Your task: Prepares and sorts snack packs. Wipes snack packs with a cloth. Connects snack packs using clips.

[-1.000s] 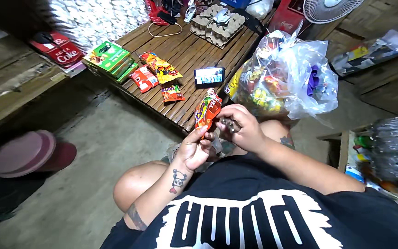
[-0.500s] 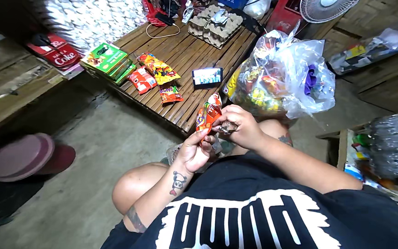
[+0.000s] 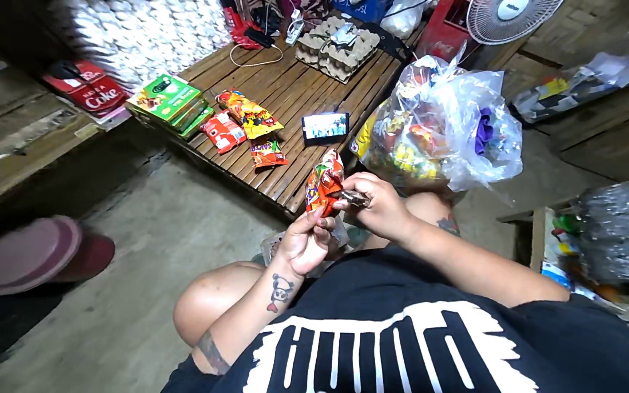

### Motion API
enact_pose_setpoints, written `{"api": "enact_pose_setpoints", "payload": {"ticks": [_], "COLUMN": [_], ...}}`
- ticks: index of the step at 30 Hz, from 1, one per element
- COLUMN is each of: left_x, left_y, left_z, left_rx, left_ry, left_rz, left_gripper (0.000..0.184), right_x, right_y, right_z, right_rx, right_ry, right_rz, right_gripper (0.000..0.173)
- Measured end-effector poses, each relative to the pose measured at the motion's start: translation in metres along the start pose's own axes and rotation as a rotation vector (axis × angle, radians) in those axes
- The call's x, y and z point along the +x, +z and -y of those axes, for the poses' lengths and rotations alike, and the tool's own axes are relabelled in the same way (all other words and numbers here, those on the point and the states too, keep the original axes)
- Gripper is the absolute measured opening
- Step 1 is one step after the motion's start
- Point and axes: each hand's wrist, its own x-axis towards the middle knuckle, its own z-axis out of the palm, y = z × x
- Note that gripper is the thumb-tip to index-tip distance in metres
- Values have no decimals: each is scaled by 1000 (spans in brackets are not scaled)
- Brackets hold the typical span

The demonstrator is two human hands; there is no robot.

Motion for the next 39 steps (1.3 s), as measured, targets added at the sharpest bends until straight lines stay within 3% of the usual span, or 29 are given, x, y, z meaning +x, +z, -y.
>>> {"api": "enact_pose_setpoints", "payload": {"ticks": [4,10,16,23,28,32,36,39], "left_x": [0,0,-1,1,2,1,1,1], "left_y": [2,-2,-1,-5,-4,-3,-2,4], "left_z": [1,-1,0,0,-4,-5,-5,-1], "left_rx": [2,6,18,94,56,60,132,291], "left_ry": [-1,-3,-36,-74,-15,6,59,195], "left_rz": [1,67,65,84,61,53,21,-112], "left_gripper": [7,10,7,17,21,22,23,23], "right_x": [-1,-3,-6,-8,-13,-19,-23,-28], "right_y": [-2,5,11,13,11,10,8,7], "right_z": [-5,-18,-23,-22,-18,-15,-14,-13], "right_rx": [52,-4,-58,-170,-391,-417,-284,-5], "right_ry": [-73,-384,-499,-602,-549,-480,-366,-151], "right_rz": [-11,-131,-227,-231,-199,-106,2,32], "right_gripper": [10,4,8,10,22,32,36,27]}}
